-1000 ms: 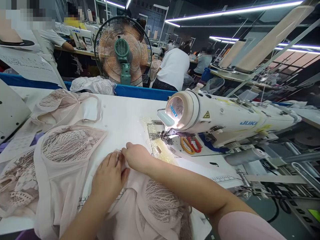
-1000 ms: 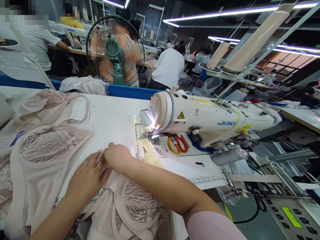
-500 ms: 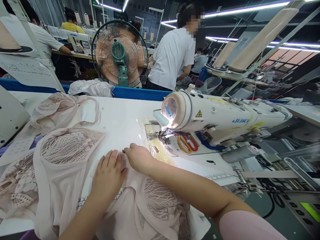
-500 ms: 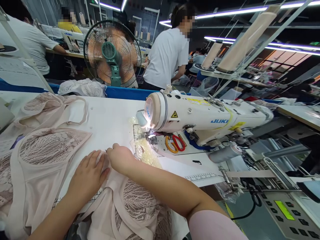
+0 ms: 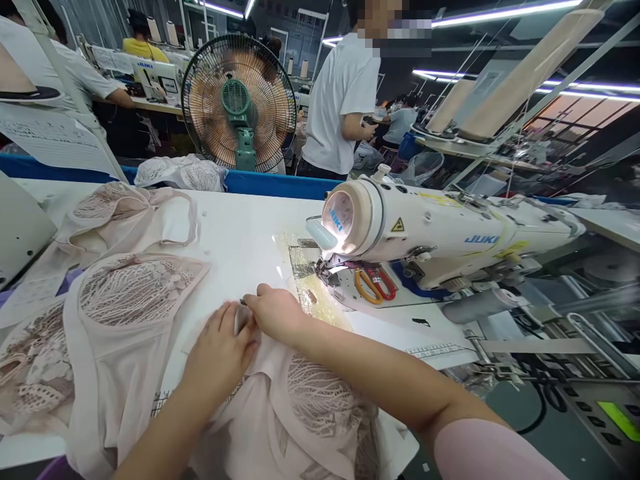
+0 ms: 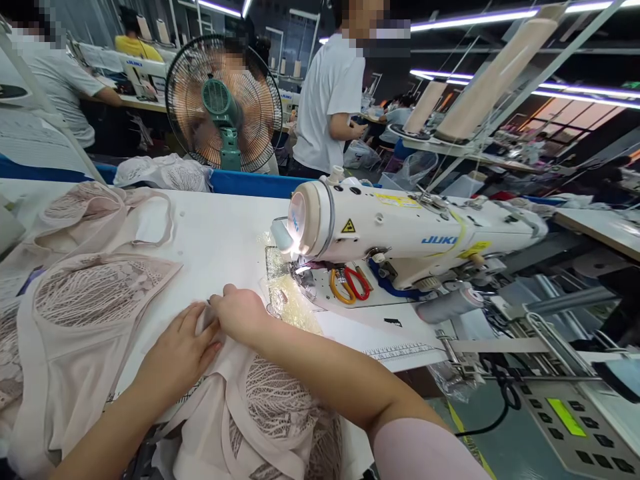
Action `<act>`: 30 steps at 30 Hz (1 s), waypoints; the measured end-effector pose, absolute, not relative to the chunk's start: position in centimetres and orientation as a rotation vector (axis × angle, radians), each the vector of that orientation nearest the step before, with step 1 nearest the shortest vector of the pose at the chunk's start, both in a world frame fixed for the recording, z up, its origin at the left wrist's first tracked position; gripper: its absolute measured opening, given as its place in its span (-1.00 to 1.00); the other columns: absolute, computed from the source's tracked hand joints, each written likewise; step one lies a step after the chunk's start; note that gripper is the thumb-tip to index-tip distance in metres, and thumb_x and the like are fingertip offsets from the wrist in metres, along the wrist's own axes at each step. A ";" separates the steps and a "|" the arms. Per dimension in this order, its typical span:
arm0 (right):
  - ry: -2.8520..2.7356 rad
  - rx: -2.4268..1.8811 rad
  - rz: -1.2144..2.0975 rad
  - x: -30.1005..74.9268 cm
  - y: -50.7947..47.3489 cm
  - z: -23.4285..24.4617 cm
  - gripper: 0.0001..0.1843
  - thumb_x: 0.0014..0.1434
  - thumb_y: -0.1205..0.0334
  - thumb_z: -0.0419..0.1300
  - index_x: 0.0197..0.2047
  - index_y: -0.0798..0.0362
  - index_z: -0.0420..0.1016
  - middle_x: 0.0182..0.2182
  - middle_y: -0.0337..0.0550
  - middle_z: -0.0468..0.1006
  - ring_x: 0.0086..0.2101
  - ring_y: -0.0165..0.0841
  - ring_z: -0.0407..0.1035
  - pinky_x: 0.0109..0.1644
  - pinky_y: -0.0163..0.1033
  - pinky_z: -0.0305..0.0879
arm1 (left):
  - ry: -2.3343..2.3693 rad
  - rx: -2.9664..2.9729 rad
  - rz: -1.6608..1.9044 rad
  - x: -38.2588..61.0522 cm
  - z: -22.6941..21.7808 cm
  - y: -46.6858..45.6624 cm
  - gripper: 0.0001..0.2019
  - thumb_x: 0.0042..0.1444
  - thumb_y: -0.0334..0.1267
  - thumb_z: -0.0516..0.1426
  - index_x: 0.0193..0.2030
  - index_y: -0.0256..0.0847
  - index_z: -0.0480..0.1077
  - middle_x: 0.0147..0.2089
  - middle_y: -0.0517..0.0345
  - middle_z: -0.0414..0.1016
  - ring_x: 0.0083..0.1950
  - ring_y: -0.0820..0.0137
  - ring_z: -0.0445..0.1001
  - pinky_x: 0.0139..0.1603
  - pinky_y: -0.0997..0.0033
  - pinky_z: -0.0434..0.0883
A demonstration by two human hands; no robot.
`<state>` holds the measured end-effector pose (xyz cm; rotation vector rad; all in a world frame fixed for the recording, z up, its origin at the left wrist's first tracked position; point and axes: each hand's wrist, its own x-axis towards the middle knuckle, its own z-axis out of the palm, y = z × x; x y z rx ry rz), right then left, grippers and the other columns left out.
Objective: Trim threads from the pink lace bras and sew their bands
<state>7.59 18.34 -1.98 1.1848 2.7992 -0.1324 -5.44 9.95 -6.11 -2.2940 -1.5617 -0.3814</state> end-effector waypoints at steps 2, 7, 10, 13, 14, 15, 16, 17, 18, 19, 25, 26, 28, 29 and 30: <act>2.794 1.172 -0.125 7.5 18.3 -1.9 -0.76 0.15 0.24 0.05 -0.09 0.02 0.38 -0.32 -0.12 0.37 -0.50 -0.36 0.37 -0.53 -0.31 0.17 | -1.561 -2.291 -0.381 -5.4 -6.0 9.9 -0.65 0.09 -0.21 0.11 0.00 -0.29 0.43 0.04 -0.39 0.38 0.09 -0.08 0.36 -0.03 0.00 0.42; 2.771 1.128 -0.116 7.3 18.3 -1.5 -0.78 0.15 0.28 0.05 -0.12 0.07 0.39 -0.31 -0.09 0.39 -0.50 -0.35 0.40 -0.53 -0.29 0.22 | -1.614 -2.305 -0.373 -5.4 -5.9 9.8 -0.67 0.09 -0.22 0.11 -0.02 -0.27 0.43 0.05 -0.36 0.37 0.10 -0.08 0.35 -0.01 0.00 0.41; 2.759 1.103 -0.117 7.3 18.3 -1.1 -0.79 0.15 0.30 0.05 -0.14 0.10 0.41 -0.30 -0.07 0.40 -0.48 -0.33 0.42 -0.52 -0.28 0.25 | -1.635 -2.325 -0.378 -5.4 -5.9 9.9 -0.68 0.12 -0.20 0.08 -0.02 -0.27 0.43 0.06 -0.35 0.37 0.12 -0.08 0.34 -0.01 0.00 0.41; 2.753 1.082 -0.109 7.6 18.3 -0.9 -0.78 0.13 0.34 0.05 -0.15 0.11 0.41 -0.30 -0.05 0.41 -0.45 -0.30 0.43 -0.52 -0.26 0.28 | -1.640 -2.329 -0.362 -5.4 -5.9 10.0 -0.65 0.11 -0.18 0.09 0.01 -0.27 0.42 0.06 -0.32 0.37 0.12 -0.07 0.33 0.02 -0.01 0.40; 2.750 1.077 -0.107 7.8 18.3 -0.8 -0.78 0.12 0.35 0.06 -0.15 0.12 0.41 -0.30 -0.05 0.41 -0.45 -0.29 0.43 -0.52 -0.26 0.28 | -1.645 -2.328 -0.357 -5.4 -5.9 10.0 -0.64 0.11 -0.18 0.09 0.02 -0.26 0.41 0.06 -0.31 0.37 0.12 -0.07 0.33 0.03 -0.01 0.40; 2.749 1.071 -0.105 7.9 18.3 -0.8 -0.79 0.12 0.35 0.06 -0.16 0.12 0.41 -0.31 -0.05 0.41 -0.45 -0.29 0.43 -0.52 -0.27 0.28 | -1.652 -2.329 -0.355 -5.4 -5.9 10.0 -0.63 0.10 -0.18 0.10 0.03 -0.26 0.41 0.06 -0.30 0.37 0.13 -0.06 0.33 0.03 -0.01 0.39; 2.748 1.067 -0.102 8.1 18.3 -0.8 -0.79 0.12 0.35 0.06 -0.16 0.12 0.41 -0.31 -0.05 0.41 -0.44 -0.29 0.43 -0.52 -0.27 0.28 | -1.660 -2.330 -0.354 -5.4 -5.9 10.0 -0.62 0.10 -0.18 0.10 0.05 -0.26 0.40 0.06 -0.29 0.36 0.13 -0.06 0.32 0.04 -0.01 0.39; 2.748 1.064 -0.099 8.2 18.3 -0.8 -0.80 0.12 0.35 0.06 -0.17 0.12 0.41 -0.32 -0.05 0.40 -0.44 -0.29 0.43 -0.52 -0.27 0.28 | -1.667 -2.334 -0.355 -5.4 -5.8 10.0 -0.62 0.10 -0.18 0.10 0.06 -0.25 0.39 0.07 -0.29 0.36 0.13 -0.06 0.32 0.04 -0.01 0.39; 2.750 1.062 -0.096 8.4 18.3 -0.8 -0.80 0.12 0.35 0.06 -0.17 0.11 0.41 -0.33 -0.05 0.40 -0.44 -0.29 0.43 -0.51 -0.27 0.29 | -1.671 -2.337 -0.356 -5.4 -5.8 10.0 -0.61 0.10 -0.19 0.10 0.07 -0.25 0.39 0.07 -0.29 0.36 0.14 -0.06 0.31 0.04 -0.01 0.39; 2.752 1.060 -0.093 8.5 18.3 -0.8 -0.80 0.12 0.35 0.05 -0.18 0.11 0.41 -0.33 -0.06 0.40 -0.44 -0.29 0.43 -0.51 -0.27 0.29 | -1.668 -2.340 -0.357 -5.4 -5.7 10.0 -0.61 0.10 -0.19 0.11 0.08 -0.24 0.38 0.07 -0.30 0.35 0.14 -0.06 0.31 0.04 -0.01 0.39; 2.749 1.058 -0.096 9.3 18.3 -1.1 -0.80 0.13 0.36 0.03 -0.20 0.12 0.42 -0.33 -0.05 0.41 -0.47 -0.32 0.41 -0.51 -0.29 0.27 | -1.641 -2.333 -0.347 -5.4 -5.5 9.9 -0.61 0.10 -0.20 0.11 0.08 -0.23 0.39 0.04 -0.31 0.35 0.12 -0.07 0.33 0.02 0.00 0.40; 2.746 1.060 -0.099 9.5 18.2 -1.0 -0.80 0.14 0.35 0.02 -0.19 0.12 0.42 -0.33 -0.05 0.41 -0.46 -0.31 0.41 -0.51 -0.29 0.27 | -1.642 -2.337 -0.343 -5.4 -5.5 9.9 -0.61 0.10 -0.20 0.11 0.08 -0.23 0.39 0.05 -0.31 0.35 0.12 -0.06 0.33 0.02 0.00 0.40; 2.736 1.066 -0.107 9.7 18.1 -0.9 -0.79 0.15 0.35 0.01 -0.18 0.11 0.42 -0.32 -0.05 0.41 -0.45 -0.31 0.42 -0.50 -0.29 0.27 | -1.640 -2.345 -0.339 -5.4 -5.5 10.0 -0.60 0.10 -0.20 0.11 0.09 -0.22 0.39 0.05 -0.32 0.34 0.12 -0.06 0.33 0.03 0.00 0.39; 2.730 1.068 -0.113 9.7 18.0 -0.8 -0.78 0.16 0.35 0.00 -0.17 0.11 0.42 -0.31 -0.05 0.41 -0.44 -0.31 0.42 -0.50 -0.29 0.27 | -1.640 -2.345 -0.339 -5.4 -5.5 10.0 -0.59 0.10 -0.20 0.11 0.10 -0.22 0.38 0.05 -0.31 0.34 0.12 -0.05 0.33 0.03 0.01 0.39; 2.723 1.071 -0.117 9.8 18.0 -0.6 -0.78 0.16 0.36 0.00 -0.17 0.11 0.42 -0.31 -0.05 0.42 -0.44 -0.31 0.42 -0.49 -0.29 0.27 | -1.641 -2.342 -0.339 -5.4 -5.5 10.0 -0.59 0.10 -0.20 0.11 0.10 -0.21 0.38 0.05 -0.31 0.34 0.12 -0.05 0.33 0.03 0.01 0.39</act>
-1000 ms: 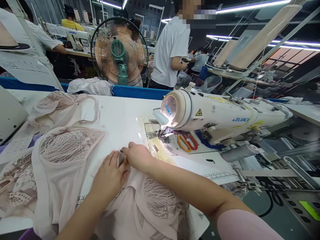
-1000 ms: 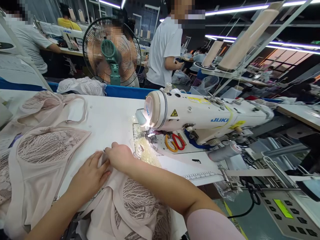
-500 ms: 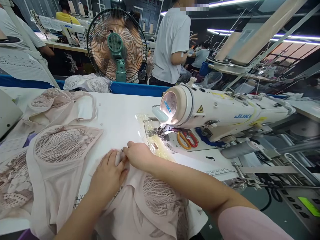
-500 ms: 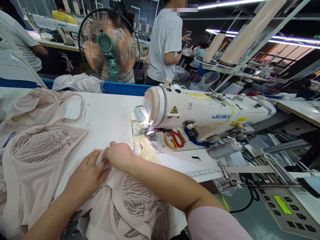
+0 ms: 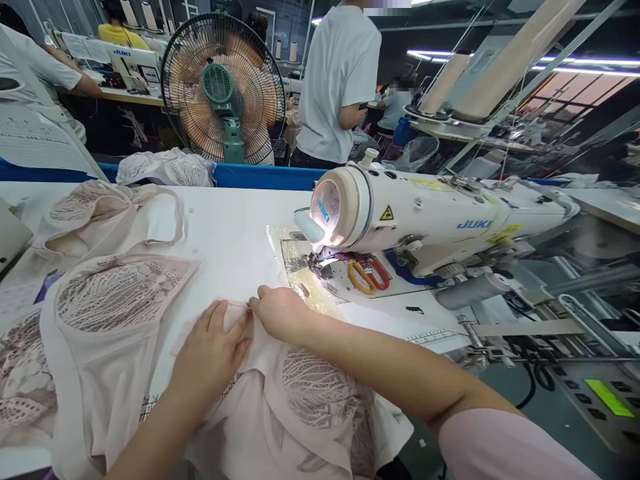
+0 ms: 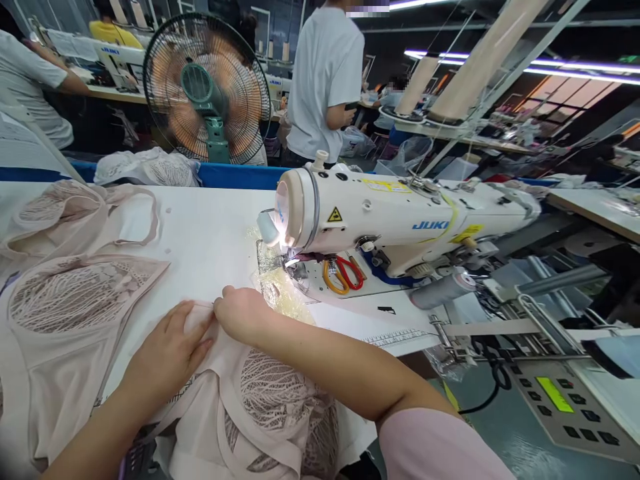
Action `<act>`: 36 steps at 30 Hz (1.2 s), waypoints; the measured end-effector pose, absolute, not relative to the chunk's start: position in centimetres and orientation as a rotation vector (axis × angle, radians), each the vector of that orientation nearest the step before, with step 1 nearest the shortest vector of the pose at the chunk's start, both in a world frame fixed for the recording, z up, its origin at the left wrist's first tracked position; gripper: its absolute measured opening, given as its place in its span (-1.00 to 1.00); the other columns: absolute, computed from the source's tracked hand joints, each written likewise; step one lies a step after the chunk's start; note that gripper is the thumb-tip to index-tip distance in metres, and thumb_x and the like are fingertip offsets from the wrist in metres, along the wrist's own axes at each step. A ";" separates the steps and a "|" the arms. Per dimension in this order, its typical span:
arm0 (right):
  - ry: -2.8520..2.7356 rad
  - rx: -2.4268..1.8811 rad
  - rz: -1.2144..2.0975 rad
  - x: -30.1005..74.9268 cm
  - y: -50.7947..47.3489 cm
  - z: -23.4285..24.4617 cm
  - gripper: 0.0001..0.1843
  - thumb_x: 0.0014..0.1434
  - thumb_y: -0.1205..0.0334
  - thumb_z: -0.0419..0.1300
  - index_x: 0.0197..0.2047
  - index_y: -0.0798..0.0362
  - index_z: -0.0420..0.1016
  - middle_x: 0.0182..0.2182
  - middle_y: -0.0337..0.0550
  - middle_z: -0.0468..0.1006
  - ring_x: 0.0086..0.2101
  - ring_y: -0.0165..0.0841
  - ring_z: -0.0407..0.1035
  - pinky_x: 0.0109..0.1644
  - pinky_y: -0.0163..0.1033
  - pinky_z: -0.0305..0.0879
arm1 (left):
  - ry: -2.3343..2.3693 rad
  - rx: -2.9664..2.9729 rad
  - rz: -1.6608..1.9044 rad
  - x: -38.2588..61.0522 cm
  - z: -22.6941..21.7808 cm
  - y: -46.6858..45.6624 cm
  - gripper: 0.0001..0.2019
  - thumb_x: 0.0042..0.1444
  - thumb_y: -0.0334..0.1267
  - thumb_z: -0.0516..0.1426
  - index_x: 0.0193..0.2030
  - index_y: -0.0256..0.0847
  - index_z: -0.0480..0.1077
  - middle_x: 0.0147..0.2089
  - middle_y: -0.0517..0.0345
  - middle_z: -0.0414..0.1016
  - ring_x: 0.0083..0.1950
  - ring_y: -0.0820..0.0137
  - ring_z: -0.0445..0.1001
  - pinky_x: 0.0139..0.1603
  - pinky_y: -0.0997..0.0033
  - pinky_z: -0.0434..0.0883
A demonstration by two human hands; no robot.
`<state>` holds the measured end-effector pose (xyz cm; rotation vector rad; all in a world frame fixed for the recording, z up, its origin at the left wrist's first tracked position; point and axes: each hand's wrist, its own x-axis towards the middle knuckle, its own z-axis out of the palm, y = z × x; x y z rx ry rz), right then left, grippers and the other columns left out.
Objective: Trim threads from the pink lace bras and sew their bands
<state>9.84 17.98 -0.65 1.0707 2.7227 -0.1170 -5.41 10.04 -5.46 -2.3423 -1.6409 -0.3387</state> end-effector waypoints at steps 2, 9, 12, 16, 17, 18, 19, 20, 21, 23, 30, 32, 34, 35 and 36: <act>2.706 1.074 -0.123 10.0 17.9 -0.4 -0.78 0.17 0.37 0.00 -0.16 0.11 0.41 -0.31 -0.06 0.42 -0.43 -0.32 0.42 -0.48 -0.30 0.27 | -1.649 -2.333 -0.331 -5.4 -5.5 10.1 -0.59 0.11 -0.19 0.09 0.11 -0.17 0.38 0.05 -0.29 0.34 0.13 -0.04 0.32 0.04 0.02 0.39; 2.655 1.056 -0.120 10.7 17.6 0.2 -0.75 0.15 0.41 0.04 -0.11 0.13 0.41 -0.28 -0.03 0.42 -0.39 -0.31 0.44 -0.46 -0.30 0.29 | -1.686 -2.334 -0.295 -5.5 -6.1 10.1 -0.60 0.14 -0.18 0.06 0.12 -0.13 0.38 0.09 -0.29 0.32 0.14 -0.05 0.30 0.06 0.01 0.36; 2.652 1.040 -0.112 11.1 17.5 0.3 -0.76 0.14 0.42 0.06 -0.11 0.14 0.42 -0.28 -0.01 0.42 -0.37 -0.31 0.44 -0.45 -0.30 0.30 | -1.707 -2.330 -0.296 -5.5 -6.3 10.2 -0.61 0.15 -0.19 0.04 0.12 -0.12 0.38 0.11 -0.26 0.32 0.16 -0.04 0.28 0.07 0.00 0.34; 2.644 1.034 -0.103 11.4 16.9 0.9 -0.78 0.11 0.45 0.09 -0.15 0.17 0.42 -0.28 0.02 0.42 -0.38 -0.29 0.44 -0.45 -0.27 0.32 | -1.655 -2.321 -0.272 -5.4 -6.2 10.1 -0.60 0.13 -0.21 0.06 0.12 -0.17 0.38 0.09 -0.34 0.32 0.14 -0.06 0.31 0.05 0.02 0.35; 2.643 1.036 -0.103 11.5 16.8 1.0 -0.78 0.10 0.46 0.09 -0.16 0.18 0.43 -0.28 0.02 0.42 -0.38 -0.28 0.44 -0.45 -0.26 0.32 | -1.644 -2.318 -0.261 -5.4 -6.1 10.1 -0.60 0.13 -0.22 0.07 0.11 -0.17 0.38 0.08 -0.35 0.33 0.13 -0.07 0.32 0.04 0.01 0.36; 2.644 1.040 -0.103 11.6 16.7 1.0 -0.79 0.10 0.46 0.09 -0.17 0.18 0.43 -0.28 0.02 0.43 -0.39 -0.28 0.44 -0.45 -0.25 0.33 | -1.639 -2.314 -0.251 -5.3 -5.9 10.0 -0.61 0.12 -0.23 0.08 0.11 -0.17 0.39 0.07 -0.35 0.34 0.12 -0.07 0.34 0.03 -0.02 0.36; 2.648 1.044 -0.102 11.7 16.6 1.0 -0.79 0.09 0.47 0.09 -0.17 0.18 0.43 -0.28 0.02 0.43 -0.39 -0.28 0.44 -0.45 -0.25 0.33 | -1.640 -2.309 -0.238 -5.2 -5.6 9.9 -0.61 0.11 -0.24 0.08 0.09 -0.16 0.40 0.06 -0.35 0.35 0.11 -0.08 0.35 0.03 -0.07 0.35; 2.654 1.050 -0.101 11.9 16.5 0.9 -0.79 0.09 0.47 0.09 -0.18 0.18 0.43 -0.28 0.02 0.43 -0.39 -0.27 0.44 -0.46 -0.25 0.33 | -1.649 -2.296 -0.229 -5.0 -5.4 9.9 -0.63 0.11 -0.24 0.09 0.08 -0.15 0.42 0.05 -0.35 0.37 0.09 -0.09 0.37 0.02 -0.14 0.33; 2.660 1.058 -0.099 12.0 16.4 0.8 -0.79 0.08 0.47 0.10 -0.18 0.18 0.42 -0.28 0.02 0.43 -0.38 -0.27 0.44 -0.46 -0.25 0.33 | -1.654 -2.281 -0.228 -4.8 -5.1 9.9 -0.64 0.11 -0.25 0.08 0.06 -0.16 0.43 0.05 -0.35 0.37 0.08 -0.11 0.37 0.02 -0.23 0.30; 2.672 1.077 -0.098 12.3 16.4 0.4 -0.77 0.07 0.46 0.11 -0.16 0.18 0.41 -0.27 0.02 0.42 -0.38 -0.28 0.44 -0.46 -0.26 0.32 | -1.646 -2.266 -0.280 -4.2 -4.6 10.0 -0.69 0.14 -0.26 0.04 -0.03 -0.24 0.48 0.06 -0.38 0.37 0.10 -0.13 0.35 0.04 -0.31 0.24; 2.698 1.208 -0.128 13.3 16.7 -1.2 -0.78 0.13 0.36 0.07 -0.12 0.08 0.38 -0.29 -0.09 0.42 -0.42 -0.33 0.42 -0.47 -0.30 0.26 | -1.659 -2.370 -0.580 -1.7 -5.7 10.2 -0.66 0.22 -0.22 -0.07 -0.06 -0.35 0.42 -0.01 -0.24 0.43 -0.02 0.12 0.45 -0.14 0.16 0.48; 2.708 1.243 -0.144 13.4 16.9 -1.5 -0.81 0.16 0.31 0.05 -0.14 0.05 0.39 -0.30 -0.11 0.42 -0.43 -0.34 0.41 -0.47 -0.30 0.24 | -1.617 -2.387 -0.549 -1.4 -6.3 10.2 -0.63 0.19 -0.17 -0.02 0.02 -0.34 0.38 0.01 -0.26 0.40 0.05 0.04 0.40 -0.08 0.11 0.46; 2.720 1.271 -0.161 13.4 17.0 -1.7 -0.80 0.18 0.28 0.03 -0.15 0.03 0.40 -0.30 -0.12 0.42 -0.44 -0.34 0.40 -0.46 -0.30 0.23 | -1.589 -2.397 -0.506 -1.4 -6.6 10.1 -0.61 0.17 -0.14 0.01 0.06 -0.30 0.37 0.04 -0.27 0.37 0.10 -0.01 0.34 -0.01 0.05 0.41; 2.727 1.280 -0.169 13.4 17.1 -1.7 -0.80 0.19 0.26 0.02 -0.14 0.03 0.40 -0.30 -0.12 0.42 -0.44 -0.34 0.40 -0.46 -0.31 0.22 | -1.583 -2.403 -0.482 -1.4 -6.6 10.0 -0.61 0.16 -0.14 0.02 0.06 -0.28 0.37 0.04 -0.26 0.36 0.11 -0.01 0.33 0.01 0.04 0.40; 2.735 1.286 -0.177 13.3 17.1 -1.7 -0.79 0.19 0.25 0.02 -0.13 0.03 0.40 -0.30 -0.12 0.43 -0.44 -0.34 0.39 -0.47 -0.31 0.22 | -1.582 -2.409 -0.461 -1.4 -6.6 10.0 -0.62 0.16 -0.13 0.03 0.06 -0.26 0.37 0.04 -0.25 0.36 0.11 -0.02 0.32 0.01 0.02 0.40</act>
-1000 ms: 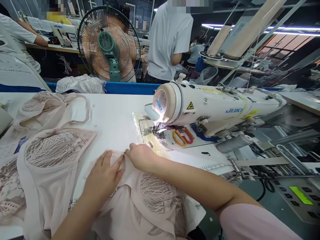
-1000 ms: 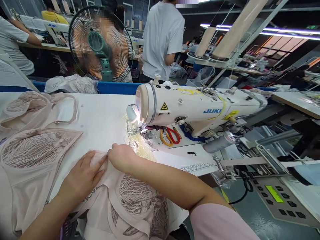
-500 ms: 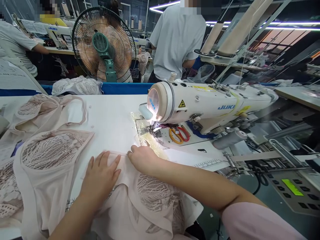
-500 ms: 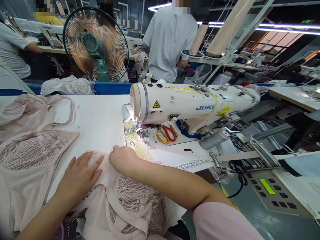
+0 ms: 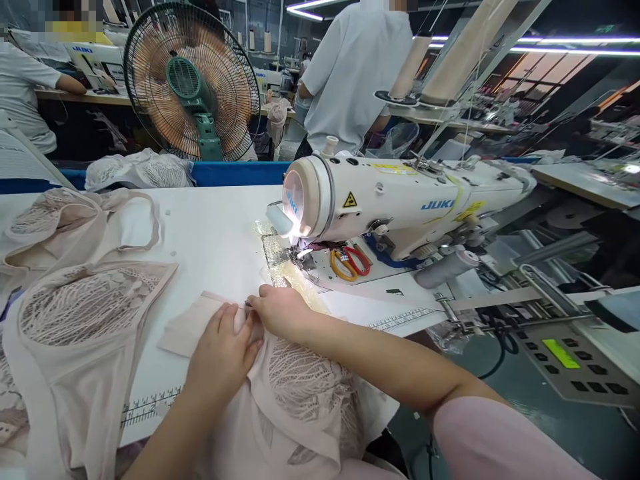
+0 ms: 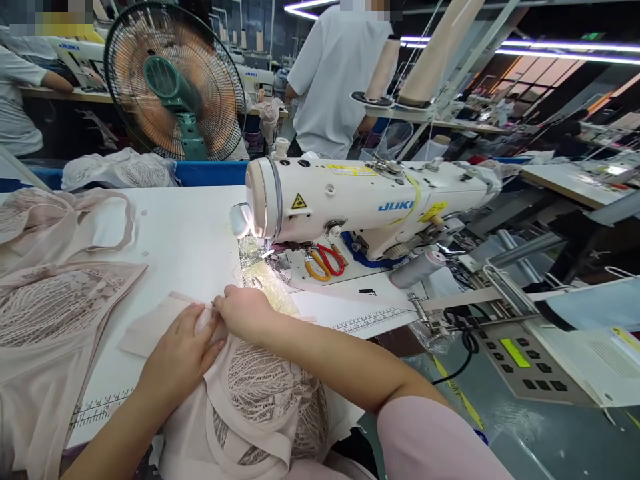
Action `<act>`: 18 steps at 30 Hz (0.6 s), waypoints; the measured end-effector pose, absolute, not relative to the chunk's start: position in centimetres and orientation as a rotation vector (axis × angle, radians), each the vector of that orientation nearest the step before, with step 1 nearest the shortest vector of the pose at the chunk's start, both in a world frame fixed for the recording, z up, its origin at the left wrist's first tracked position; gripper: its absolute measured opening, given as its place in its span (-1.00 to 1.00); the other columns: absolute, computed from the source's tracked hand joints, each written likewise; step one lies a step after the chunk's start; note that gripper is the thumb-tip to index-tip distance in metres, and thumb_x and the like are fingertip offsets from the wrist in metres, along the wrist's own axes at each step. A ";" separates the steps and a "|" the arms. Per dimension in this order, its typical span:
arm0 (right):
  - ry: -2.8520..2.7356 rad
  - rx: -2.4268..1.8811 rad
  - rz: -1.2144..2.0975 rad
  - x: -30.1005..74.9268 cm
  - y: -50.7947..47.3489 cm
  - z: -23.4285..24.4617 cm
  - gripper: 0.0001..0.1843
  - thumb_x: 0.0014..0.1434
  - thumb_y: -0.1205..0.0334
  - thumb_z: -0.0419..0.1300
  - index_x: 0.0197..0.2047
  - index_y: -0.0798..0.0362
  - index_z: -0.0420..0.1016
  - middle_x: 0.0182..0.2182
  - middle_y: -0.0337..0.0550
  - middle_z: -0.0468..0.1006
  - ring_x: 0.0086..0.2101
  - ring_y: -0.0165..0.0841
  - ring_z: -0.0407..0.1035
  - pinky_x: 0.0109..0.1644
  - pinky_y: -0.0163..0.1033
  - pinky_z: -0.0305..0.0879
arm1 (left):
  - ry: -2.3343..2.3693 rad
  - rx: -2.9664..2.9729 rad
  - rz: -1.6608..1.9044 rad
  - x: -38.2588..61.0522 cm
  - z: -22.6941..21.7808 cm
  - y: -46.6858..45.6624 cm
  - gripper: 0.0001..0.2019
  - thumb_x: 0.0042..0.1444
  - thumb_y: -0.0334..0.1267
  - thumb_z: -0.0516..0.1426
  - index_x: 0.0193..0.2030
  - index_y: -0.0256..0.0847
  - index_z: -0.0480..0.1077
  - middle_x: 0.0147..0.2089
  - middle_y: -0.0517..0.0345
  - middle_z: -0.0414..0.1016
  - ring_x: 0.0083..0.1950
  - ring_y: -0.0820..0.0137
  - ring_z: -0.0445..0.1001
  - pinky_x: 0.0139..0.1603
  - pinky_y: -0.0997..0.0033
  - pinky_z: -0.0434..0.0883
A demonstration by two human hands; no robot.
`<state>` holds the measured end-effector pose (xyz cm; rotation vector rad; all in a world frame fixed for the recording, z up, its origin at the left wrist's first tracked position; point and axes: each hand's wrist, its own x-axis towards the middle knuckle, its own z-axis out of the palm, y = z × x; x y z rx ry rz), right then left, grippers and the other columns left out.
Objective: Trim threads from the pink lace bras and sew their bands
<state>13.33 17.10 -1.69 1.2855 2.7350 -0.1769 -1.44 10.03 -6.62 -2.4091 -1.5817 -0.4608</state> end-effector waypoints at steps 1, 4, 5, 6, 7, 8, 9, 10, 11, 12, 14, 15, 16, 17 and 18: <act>2.743 1.287 -0.184 13.2 17.1 -1.7 -0.79 0.18 0.25 0.02 -0.13 0.02 0.40 -0.30 -0.12 0.43 -0.43 -0.34 0.39 -0.47 -0.31 0.21 | -1.580 -2.416 -0.448 -1.5 -6.6 10.0 -0.62 0.15 -0.13 0.05 0.05 -0.24 0.38 0.04 -0.25 0.35 0.11 -0.03 0.32 0.01 0.02 0.40; 2.759 1.279 -0.202 12.9 17.0 -1.6 -0.78 0.17 0.24 0.04 -0.11 0.03 0.39 -0.31 -0.12 0.42 -0.43 -0.35 0.39 -0.48 -0.33 0.19 | -1.556 -2.426 -0.423 -1.6 -6.4 10.1 -0.64 0.12 -0.13 0.08 0.02 -0.22 0.40 0.04 -0.25 0.34 0.11 -0.03 0.32 0.00 0.02 0.41; 2.761 1.276 -0.206 12.8 17.0 -1.5 -0.77 0.17 0.24 0.05 -0.11 0.03 0.39 -0.31 -0.12 0.42 -0.44 -0.35 0.39 -0.49 -0.33 0.18 | -1.547 -2.426 -0.416 -1.6 -6.3 10.1 -0.65 0.12 -0.13 0.08 0.01 -0.22 0.41 0.04 -0.25 0.34 0.10 -0.03 0.32 0.00 0.02 0.41; 2.762 1.273 -0.210 12.7 17.0 -1.5 -0.76 0.17 0.24 0.05 -0.10 0.03 0.39 -0.30 -0.11 0.42 -0.44 -0.35 0.40 -0.49 -0.33 0.18 | -1.542 -2.427 -0.408 -1.6 -6.3 10.1 -0.65 0.12 -0.13 0.09 0.01 -0.21 0.41 0.03 -0.24 0.34 0.10 -0.03 0.32 0.00 0.03 0.41; 2.762 1.269 -0.212 12.6 17.0 -1.5 -0.76 0.17 0.24 0.05 -0.09 0.04 0.39 -0.30 -0.11 0.42 -0.43 -0.35 0.40 -0.50 -0.33 0.18 | -1.540 -2.429 -0.399 -1.6 -6.2 10.1 -0.66 0.12 -0.13 0.08 0.00 -0.21 0.41 0.04 -0.24 0.34 0.10 -0.02 0.32 0.00 0.03 0.41; 2.761 1.264 -0.214 12.5 17.1 -1.4 -0.76 0.17 0.24 0.05 -0.09 0.04 0.39 -0.29 -0.11 0.42 -0.43 -0.34 0.41 -0.50 -0.32 0.19 | -1.542 -2.433 -0.392 -1.6 -6.2 10.2 -0.66 0.13 -0.13 0.07 -0.01 -0.20 0.41 0.04 -0.23 0.34 0.10 -0.02 0.31 0.01 0.03 0.41; 2.759 1.257 -0.215 12.4 17.1 -1.4 -0.76 0.16 0.25 0.05 -0.09 0.05 0.39 -0.29 -0.11 0.42 -0.42 -0.33 0.41 -0.50 -0.32 0.20 | -1.545 -2.437 -0.389 -1.6 -6.2 10.2 -0.67 0.13 -0.13 0.07 -0.01 -0.20 0.40 0.04 -0.23 0.34 0.11 -0.01 0.31 0.02 0.03 0.40; 2.757 1.247 -0.216 12.4 17.2 -1.3 -0.76 0.16 0.26 0.05 -0.09 0.05 0.39 -0.29 -0.10 0.41 -0.41 -0.32 0.42 -0.50 -0.31 0.20 | -1.545 -2.440 -0.387 -1.6 -6.2 10.2 -0.67 0.13 -0.13 0.06 0.00 -0.20 0.40 0.04 -0.24 0.35 0.11 -0.01 0.31 0.02 0.03 0.39; 2.754 1.235 -0.216 12.3 17.2 -1.3 -0.76 0.16 0.28 0.05 -0.10 0.06 0.39 -0.29 -0.10 0.41 -0.41 -0.31 0.42 -0.50 -0.30 0.22 | -1.541 -2.442 -0.388 -1.6 -6.2 10.2 -0.66 0.14 -0.13 0.06 0.00 -0.21 0.40 0.04 -0.25 0.35 0.11 -0.01 0.31 0.02 0.03 0.39; 2.750 1.222 -0.216 12.3 17.3 -1.2 -0.76 0.16 0.29 0.04 -0.10 0.07 0.40 -0.30 -0.09 0.41 -0.41 -0.30 0.42 -0.49 -0.29 0.23 | -1.533 -2.441 -0.388 -1.5 -6.1 10.2 -0.66 0.14 -0.13 0.06 0.00 -0.22 0.41 0.03 -0.26 0.35 0.11 -0.02 0.32 0.02 0.03 0.39; 2.737 1.193 -0.218 12.4 17.4 -0.9 -0.78 0.16 0.31 0.05 -0.12 0.08 0.41 -0.30 -0.08 0.41 -0.41 -0.30 0.42 -0.48 -0.27 0.26 | -1.510 -2.432 -0.389 -1.5 -6.1 10.1 -0.65 0.14 -0.12 0.06 -0.01 -0.24 0.41 0.03 -0.28 0.35 0.10 -0.04 0.33 0.00 0.03 0.40; 2.728 1.180 -0.219 12.5 17.4 -0.8 -0.79 0.15 0.31 0.06 -0.14 0.09 0.42 -0.29 -0.07 0.41 -0.42 -0.30 0.42 -0.47 -0.27 0.27 | -1.497 -2.423 -0.391 -1.5 -6.1 10.1 -0.65 0.14 -0.12 0.06 -0.01 -0.25 0.41 0.03 -0.30 0.36 0.09 -0.05 0.33 -0.01 0.02 0.41; 2.718 1.167 -0.220 12.5 17.4 -0.7 -0.79 0.14 0.32 0.07 -0.15 0.10 0.42 -0.29 -0.07 0.41 -0.42 -0.30 0.42 -0.47 -0.26 0.28 | -1.488 -2.410 -0.393 -1.5 -6.1 10.1 -0.65 0.15 -0.13 0.05 -0.01 -0.25 0.41 0.02 -0.30 0.36 0.09 -0.06 0.34 -0.02 0.02 0.41; 2.710 1.155 -0.219 12.6 17.4 -0.6 -0.80 0.13 0.33 0.08 -0.16 0.11 0.42 -0.28 -0.06 0.42 -0.43 -0.30 0.42 -0.47 -0.25 0.28 | -1.481 -2.398 -0.394 -1.5 -6.1 10.1 -0.65 0.15 -0.13 0.05 -0.01 -0.26 0.41 0.02 -0.31 0.37 0.09 -0.06 0.35 -0.03 0.02 0.42; 2.702 1.144 -0.218 12.8 17.4 -0.5 -0.80 0.12 0.34 0.09 -0.17 0.12 0.42 -0.28 -0.05 0.42 -0.43 -0.30 0.41 -0.47 -0.25 0.29 | -1.472 -2.388 -0.392 -1.5 -6.1 10.1 -0.65 0.15 -0.13 0.04 -0.01 -0.27 0.41 0.02 -0.32 0.37 0.08 -0.06 0.35 -0.04 0.03 0.42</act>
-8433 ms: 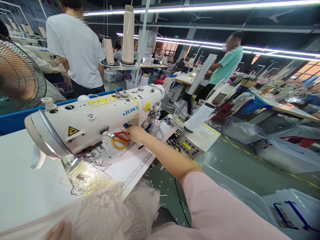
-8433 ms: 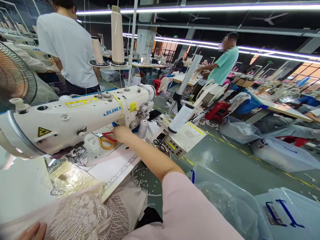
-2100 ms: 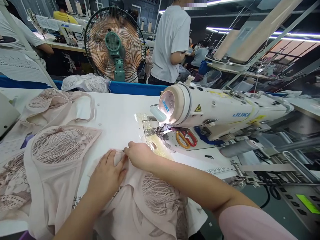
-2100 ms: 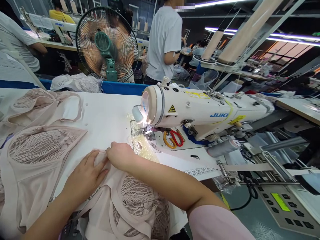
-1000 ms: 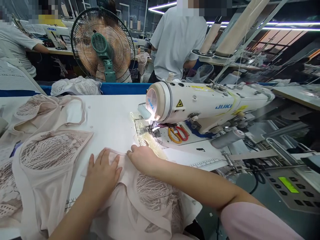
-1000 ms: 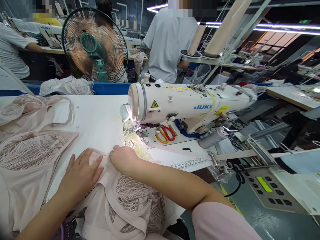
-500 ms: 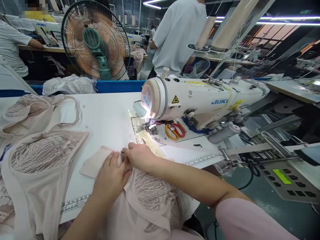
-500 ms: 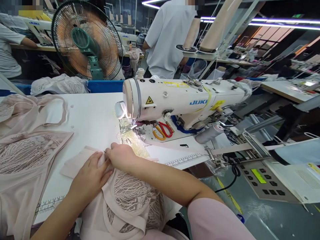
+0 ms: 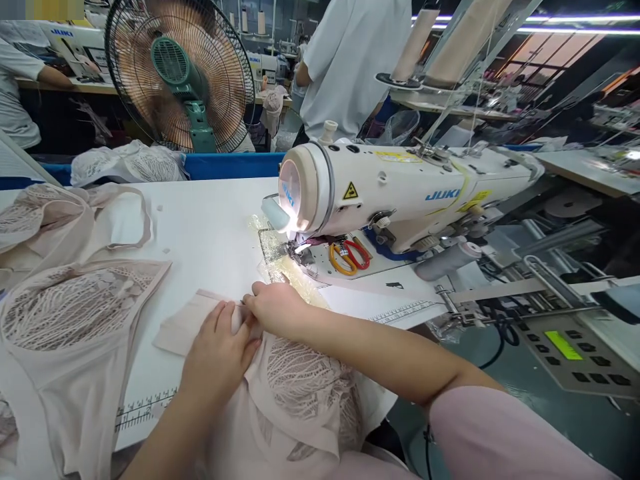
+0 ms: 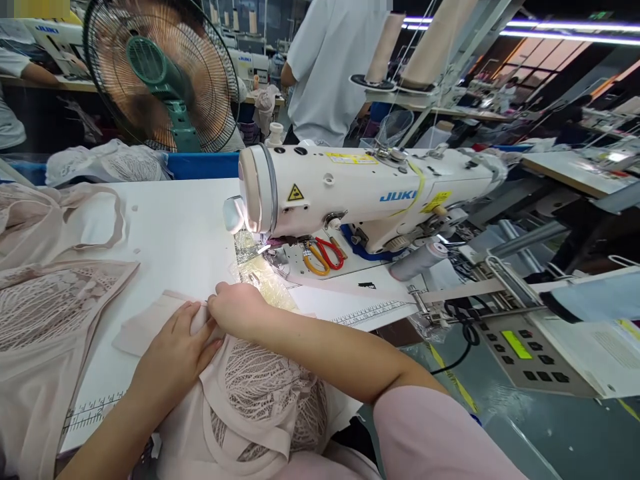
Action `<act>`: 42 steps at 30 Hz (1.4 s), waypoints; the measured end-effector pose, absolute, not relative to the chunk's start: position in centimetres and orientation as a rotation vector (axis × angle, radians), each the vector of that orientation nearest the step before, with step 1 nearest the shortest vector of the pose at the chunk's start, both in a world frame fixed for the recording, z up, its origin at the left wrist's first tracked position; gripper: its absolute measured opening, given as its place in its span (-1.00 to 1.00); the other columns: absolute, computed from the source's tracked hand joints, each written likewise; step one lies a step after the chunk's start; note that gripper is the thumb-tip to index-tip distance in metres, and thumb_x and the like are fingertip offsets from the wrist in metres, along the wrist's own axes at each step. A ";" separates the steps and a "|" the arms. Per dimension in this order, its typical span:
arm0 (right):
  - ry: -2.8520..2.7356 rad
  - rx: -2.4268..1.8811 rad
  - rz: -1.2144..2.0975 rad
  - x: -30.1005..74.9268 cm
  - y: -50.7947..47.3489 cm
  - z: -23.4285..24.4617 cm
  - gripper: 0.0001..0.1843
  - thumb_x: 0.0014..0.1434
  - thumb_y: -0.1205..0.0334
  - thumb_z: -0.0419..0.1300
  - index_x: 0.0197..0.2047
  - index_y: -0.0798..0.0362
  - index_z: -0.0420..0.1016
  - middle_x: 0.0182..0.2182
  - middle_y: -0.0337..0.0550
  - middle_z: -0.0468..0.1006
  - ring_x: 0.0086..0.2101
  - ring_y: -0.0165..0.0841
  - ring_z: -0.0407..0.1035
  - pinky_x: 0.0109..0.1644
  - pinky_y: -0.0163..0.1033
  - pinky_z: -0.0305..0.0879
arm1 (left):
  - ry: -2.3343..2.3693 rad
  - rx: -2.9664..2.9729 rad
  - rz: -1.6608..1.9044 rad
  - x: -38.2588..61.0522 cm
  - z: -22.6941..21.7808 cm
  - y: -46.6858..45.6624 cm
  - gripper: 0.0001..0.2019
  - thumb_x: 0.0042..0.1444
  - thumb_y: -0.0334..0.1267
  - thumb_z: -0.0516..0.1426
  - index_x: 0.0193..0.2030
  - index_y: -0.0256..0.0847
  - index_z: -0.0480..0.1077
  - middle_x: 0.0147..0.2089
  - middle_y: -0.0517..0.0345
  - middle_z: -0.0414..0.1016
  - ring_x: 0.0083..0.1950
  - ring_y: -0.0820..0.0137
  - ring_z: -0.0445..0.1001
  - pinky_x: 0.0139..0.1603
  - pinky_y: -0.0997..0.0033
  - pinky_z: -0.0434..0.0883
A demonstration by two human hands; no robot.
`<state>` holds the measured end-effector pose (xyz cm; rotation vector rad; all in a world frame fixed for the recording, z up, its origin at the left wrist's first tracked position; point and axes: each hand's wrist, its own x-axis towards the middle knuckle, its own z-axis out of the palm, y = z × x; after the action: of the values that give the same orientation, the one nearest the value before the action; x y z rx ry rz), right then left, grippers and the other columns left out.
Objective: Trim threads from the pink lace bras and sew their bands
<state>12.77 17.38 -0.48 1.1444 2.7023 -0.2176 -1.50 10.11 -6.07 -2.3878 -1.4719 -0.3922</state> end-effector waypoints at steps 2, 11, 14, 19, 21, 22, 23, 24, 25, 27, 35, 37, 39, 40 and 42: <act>2.694 1.132 -0.211 13.0 17.3 -0.3 -0.80 0.11 0.36 0.10 -0.17 0.14 0.42 -0.28 -0.04 0.42 -0.43 -0.29 0.41 -0.47 -0.25 0.29 | -1.445 -2.374 -0.381 -1.5 -6.0 10.1 -0.65 0.15 -0.13 0.05 -0.01 -0.28 0.42 0.00 -0.32 0.38 0.07 -0.05 0.37 -0.04 0.04 0.43; 2.669 1.129 -0.210 14.3 16.8 0.3 -0.81 0.10 0.42 0.09 -0.19 0.16 0.41 -0.31 -0.03 0.42 -0.39 -0.29 0.40 -0.48 -0.28 0.25 | -1.394 -2.347 -0.330 -1.3 -5.5 10.3 -0.63 0.08 -0.12 0.13 0.00 -0.23 0.46 -0.03 -0.33 0.39 0.03 -0.04 0.41 -0.09 0.08 0.46; 2.656 1.123 -0.219 14.7 16.6 0.6 -0.81 0.11 0.43 0.08 -0.18 0.17 0.41 -0.31 -0.01 0.43 -0.38 -0.30 0.39 -0.45 -0.29 0.25 | -1.393 -2.361 -0.332 -1.2 -5.3 10.3 -0.62 0.08 -0.12 0.13 0.01 -0.23 0.47 -0.03 -0.35 0.39 0.02 -0.05 0.42 -0.10 0.08 0.47; 2.621 1.128 -0.238 15.5 16.1 1.1 -0.77 0.11 0.45 0.07 -0.14 0.20 0.41 -0.29 0.02 0.44 -0.37 -0.29 0.40 -0.44 -0.30 0.24 | -1.391 -2.355 -0.306 -1.2 -5.1 10.4 -0.61 0.08 -0.14 0.13 0.05 -0.19 0.44 -0.03 -0.34 0.40 0.02 -0.04 0.42 -0.09 0.08 0.46; 2.613 1.133 -0.242 15.8 16.0 1.1 -0.76 0.10 0.46 0.07 -0.14 0.19 0.42 -0.28 0.03 0.43 -0.37 -0.29 0.40 -0.45 -0.29 0.23 | -1.386 -2.351 -0.303 -1.2 -5.1 10.4 -0.60 0.07 -0.13 0.15 0.05 -0.19 0.44 -0.03 -0.34 0.40 0.02 -0.04 0.42 -0.08 0.08 0.46; 2.614 1.138 -0.243 15.9 15.9 1.1 -0.76 0.10 0.46 0.07 -0.14 0.19 0.42 -0.28 0.03 0.43 -0.37 -0.28 0.40 -0.45 -0.29 0.22 | -1.384 -2.351 -0.300 -1.2 -5.1 10.4 -0.59 0.06 -0.13 0.15 0.05 -0.19 0.44 -0.03 -0.34 0.40 0.02 -0.04 0.43 -0.08 0.09 0.46; 2.617 1.144 -0.246 16.0 15.9 1.1 -0.75 0.09 0.47 0.07 -0.14 0.19 0.42 -0.27 0.03 0.43 -0.37 -0.27 0.40 -0.46 -0.28 0.22 | -1.384 -2.351 -0.297 -1.2 -5.0 10.4 -0.59 0.05 -0.13 0.16 0.05 -0.20 0.45 -0.03 -0.34 0.40 0.02 -0.04 0.43 -0.08 0.09 0.46; 2.619 1.151 -0.250 16.1 15.9 1.1 -0.76 0.09 0.47 0.07 -0.15 0.18 0.42 -0.27 0.04 0.43 -0.37 -0.26 0.40 -0.46 -0.27 0.21 | -1.386 -2.349 -0.293 -1.2 -5.0 10.4 -0.59 0.05 -0.13 0.16 0.05 -0.19 0.45 -0.03 -0.33 0.41 0.02 -0.04 0.43 -0.08 0.09 0.46; 2.621 1.159 -0.257 16.2 15.8 1.0 -0.76 0.09 0.47 0.07 -0.16 0.18 0.43 -0.27 0.04 0.43 -0.37 -0.25 0.40 -0.47 -0.27 0.21 | -1.388 -2.350 -0.287 -1.2 -5.0 10.4 -0.59 0.05 -0.14 0.16 0.05 -0.19 0.45 -0.03 -0.33 0.41 0.02 -0.03 0.43 -0.07 0.10 0.46; 2.619 1.182 -0.283 16.5 15.7 1.0 -0.79 0.07 0.48 0.08 -0.20 0.19 0.44 -0.29 0.04 0.43 -0.39 -0.24 0.40 -0.49 -0.27 0.18 | -1.391 -2.351 -0.271 -1.2 -4.9 10.4 -0.59 0.05 -0.14 0.16 0.05 -0.19 0.44 -0.03 -0.33 0.41 0.02 -0.03 0.42 -0.07 0.10 0.46; 2.729 1.483 -0.468 18.4 15.2 -0.4 -0.88 0.18 0.40 0.02 -0.24 0.13 0.35 -0.30 -0.06 0.41 -0.39 -0.35 0.32 -0.41 -0.31 0.11 | -1.431 -2.406 -0.265 -1.7 -5.3 10.3 -0.59 0.12 -0.15 0.09 0.09 -0.24 0.41 0.01 -0.35 0.38 0.07 -0.06 0.38 -0.02 0.05 0.43; 2.776 1.582 -0.553 18.8 14.8 -1.0 -0.82 0.30 0.33 -0.12 -0.22 0.12 0.28 -0.32 -0.10 0.40 -0.36 -0.37 0.30 -0.37 -0.32 0.14 | -1.439 -2.446 -0.272 -2.8 -5.3 10.7 -0.58 0.13 -0.14 0.06 0.10 -0.25 0.40 0.03 -0.36 0.37 0.09 -0.07 0.36 0.01 0.02 0.41; 2.807 1.623 -0.667 19.0 14.4 -1.6 -0.77 0.34 0.30 -0.20 -0.26 0.10 0.22 -0.38 -0.17 0.38 -0.39 -0.41 0.28 -0.36 -0.35 0.15 | -1.467 -2.494 -0.261 -4.2 -5.1 11.1 -0.58 0.15 -0.12 0.03 0.10 -0.25 0.40 0.05 -0.35 0.36 0.09 -0.07 0.36 0.01 -0.02 0.40; 2.820 1.626 -0.725 19.0 14.2 -1.9 -0.77 0.34 0.30 -0.20 -0.28 0.09 0.21 -0.40 -0.20 0.37 -0.40 -0.42 0.27 -0.36 -0.36 0.15 | -1.493 -2.518 -0.257 -4.9 -4.8 11.2 -0.58 0.16 -0.11 0.01 0.08 -0.25 0.41 0.07 -0.33 0.35 0.08 -0.06 0.36 0.00 -0.02 0.40; 2.843 1.622 -0.826 18.9 13.9 -2.3 -0.78 0.33 0.30 -0.18 -0.32 0.06 0.18 -0.42 -0.23 0.35 -0.41 -0.43 0.26 -0.36 -0.36 0.15 | -1.569 -2.550 -0.295 -5.5 -4.1 11.1 -0.58 0.19 -0.11 -0.06 0.04 -0.27 0.43 0.07 -0.28 0.37 0.06 0.01 0.39 -0.01 0.01 0.42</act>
<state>18.86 13.92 -2.29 1.6218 2.8433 -0.8255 -5.53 11.15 -4.05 -2.5501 -1.5686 -0.2947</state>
